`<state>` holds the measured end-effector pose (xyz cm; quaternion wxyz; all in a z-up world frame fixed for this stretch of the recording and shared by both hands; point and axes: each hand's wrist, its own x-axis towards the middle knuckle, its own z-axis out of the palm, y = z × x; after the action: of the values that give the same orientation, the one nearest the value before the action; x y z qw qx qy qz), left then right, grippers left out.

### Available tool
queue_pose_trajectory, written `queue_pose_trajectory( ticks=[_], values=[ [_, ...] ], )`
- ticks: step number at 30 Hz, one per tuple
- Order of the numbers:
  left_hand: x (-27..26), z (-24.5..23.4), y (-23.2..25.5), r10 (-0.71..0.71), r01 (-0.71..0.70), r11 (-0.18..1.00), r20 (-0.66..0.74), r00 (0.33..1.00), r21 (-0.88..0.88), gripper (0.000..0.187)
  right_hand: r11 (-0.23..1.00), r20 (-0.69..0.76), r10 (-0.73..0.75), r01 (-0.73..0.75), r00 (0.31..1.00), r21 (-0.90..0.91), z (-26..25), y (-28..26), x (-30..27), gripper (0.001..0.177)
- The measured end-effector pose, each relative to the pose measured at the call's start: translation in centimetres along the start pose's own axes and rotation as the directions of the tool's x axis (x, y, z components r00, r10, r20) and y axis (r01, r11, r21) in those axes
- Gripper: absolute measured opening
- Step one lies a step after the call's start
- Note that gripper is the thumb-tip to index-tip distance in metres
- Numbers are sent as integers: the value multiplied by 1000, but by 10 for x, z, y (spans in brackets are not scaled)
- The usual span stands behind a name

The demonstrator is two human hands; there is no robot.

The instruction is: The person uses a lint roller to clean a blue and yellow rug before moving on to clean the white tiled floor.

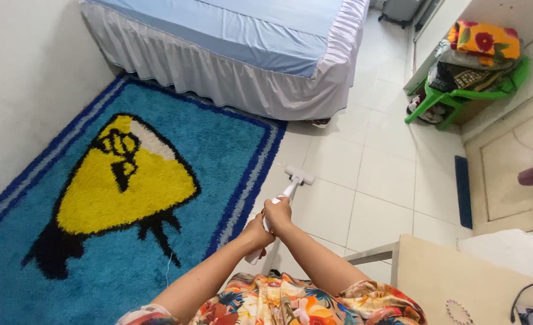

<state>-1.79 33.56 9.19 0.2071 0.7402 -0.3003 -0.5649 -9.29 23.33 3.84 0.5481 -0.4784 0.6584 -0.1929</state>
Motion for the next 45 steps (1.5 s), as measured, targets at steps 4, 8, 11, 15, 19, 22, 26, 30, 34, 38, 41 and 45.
queue_pose_trajectory(
  ticks=[4,8,11,15,19,22,26,30,34,38,41,45],
  values=[
    [21,10,32,-5,5,1000,-2,1000,8,102,999,-20,-28,28,999,-21,-15,-1,45,73],
    [47,15,58,22,-22,1000,-3,1000,-20,102,996,-37,-58,55,998,-66,-29,-17,74,72],
    [65,15,78,-7,7,1000,-11,1000,-13,104,995,-42,-68,65,997,-76,-32,-25,102,72],
    [92,16,90,-4,4,999,-1,1000,-34,104,988,-77,-94,83,993,-132,-30,-24,138,71],
    [127,22,96,12,-12,999,-9,1000,-46,106,987,-83,-98,86,992,-134,-39,-39,154,70],
    [148,27,102,15,-16,1000,-37,999,-26,103,990,-81,-99,89,992,-112,-42,-43,170,70],
    [156,31,111,5,-7,999,-60,998,-31,91,985,-99,-117,103,988,-136,-39,-34,197,70],
    [159,33,107,31,-33,999,-68,997,-28,90,979,-120,-128,107,984,-172,-35,-24,207,70],
    [157,39,101,35,-35,999,-71,997,-2,89,980,-130,-123,100,984,-169,-38,-25,197,70],
    [132,36,96,19,-20,1000,-54,998,-17,92,981,-105,-91,71,990,-182,-39,-26,173,69],
    [112,30,86,17,-18,1000,-51,999,-11,93,981,-107,-82,62,991,-182,-30,-21,154,69],
    [78,22,62,30,-31,999,-45,999,-22,88,983,-107,-84,65,991,-170,-17,-11,115,69]
  ],
)
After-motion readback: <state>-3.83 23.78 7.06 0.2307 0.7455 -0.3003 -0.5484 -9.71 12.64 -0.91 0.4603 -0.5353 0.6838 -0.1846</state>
